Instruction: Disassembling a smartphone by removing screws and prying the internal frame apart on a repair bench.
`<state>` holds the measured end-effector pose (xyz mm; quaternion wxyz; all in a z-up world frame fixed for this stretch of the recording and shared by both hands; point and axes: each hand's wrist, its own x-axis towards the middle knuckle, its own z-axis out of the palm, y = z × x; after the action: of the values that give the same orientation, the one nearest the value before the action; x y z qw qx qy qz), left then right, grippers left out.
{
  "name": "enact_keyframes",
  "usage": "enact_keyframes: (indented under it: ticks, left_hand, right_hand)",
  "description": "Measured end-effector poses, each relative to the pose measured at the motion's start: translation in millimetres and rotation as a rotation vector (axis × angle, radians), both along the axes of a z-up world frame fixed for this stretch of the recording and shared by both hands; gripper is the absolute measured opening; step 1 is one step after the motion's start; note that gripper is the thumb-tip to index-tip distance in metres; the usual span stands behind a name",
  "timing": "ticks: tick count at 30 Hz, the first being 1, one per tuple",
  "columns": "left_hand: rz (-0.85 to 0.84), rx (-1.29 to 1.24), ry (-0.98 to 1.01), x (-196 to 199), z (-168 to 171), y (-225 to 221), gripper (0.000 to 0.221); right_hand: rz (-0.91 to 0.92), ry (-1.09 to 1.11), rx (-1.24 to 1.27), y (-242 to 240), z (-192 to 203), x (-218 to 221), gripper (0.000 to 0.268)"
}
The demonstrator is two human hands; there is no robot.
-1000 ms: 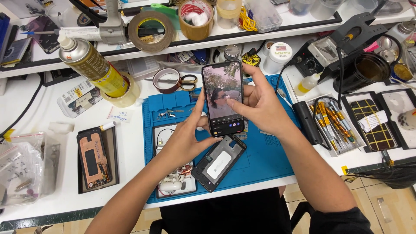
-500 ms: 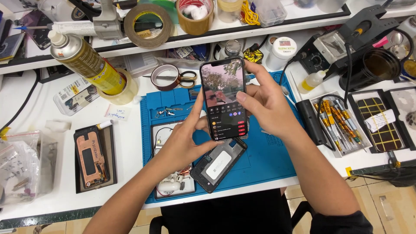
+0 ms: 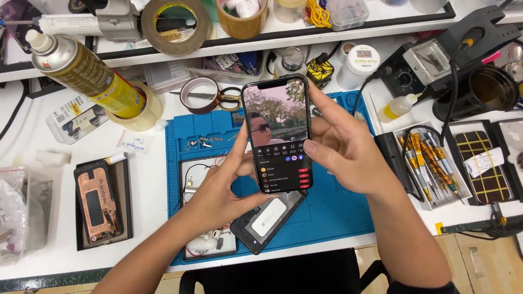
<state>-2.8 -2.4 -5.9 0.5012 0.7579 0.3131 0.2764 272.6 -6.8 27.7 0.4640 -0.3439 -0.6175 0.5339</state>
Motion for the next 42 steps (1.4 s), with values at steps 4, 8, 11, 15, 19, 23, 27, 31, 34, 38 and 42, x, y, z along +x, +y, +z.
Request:
enact_keyframes:
  ticks: [4,8,11,15,19,23,27,31,34,38,42]
  left_hand:
    - [0.001,0.043,-0.031,1,-1,0,0.124]
    - [0.006,0.067,-0.001,1,-1,-2,0.123]
    - [-0.001,0.147,-0.003,0,-9,0,0.123]
    - [-0.006,0.107,0.051,1,-8,2,0.123]
    - [-0.020,0.088,0.025,2,-5,3,0.123]
    - [-0.014,0.117,0.029,1,-9,2,0.123]
    - [-0.015,0.102,0.034,0,-9,2,0.123]
    - [-0.027,0.090,0.038,1,-9,3,0.123]
    - [-0.026,0.099,0.042,1,-12,4,0.123]
    - [-0.025,0.174,0.014,0,-12,4,0.122]
    - [-0.017,0.186,-0.041,0,-13,3,0.122]
  right_hand:
    - [-0.003,-0.047,0.017,-3,8,-8,0.081]
    - [-0.162,-0.188,0.046,-6,14,-24,0.088]
    - [-0.210,-0.130,-0.002,-4,10,-33,0.093]
    - [-0.224,-0.091,-0.025,-3,7,-38,0.098]
    - [-0.225,-0.110,-0.021,-2,10,-39,0.100]
    - [-0.225,-0.134,-0.015,-3,12,-39,0.100]
    - [-0.232,-0.129,-0.017,-3,11,-40,0.100]
    - [-0.225,-0.119,-0.011,-3,14,-43,0.101]
    - [-0.219,-0.127,-0.007,-4,19,-45,0.101]
    - [-0.191,-0.083,-0.002,-4,12,-39,0.099]
    - [-0.113,0.064,0.097,0,-4,-27,0.075]
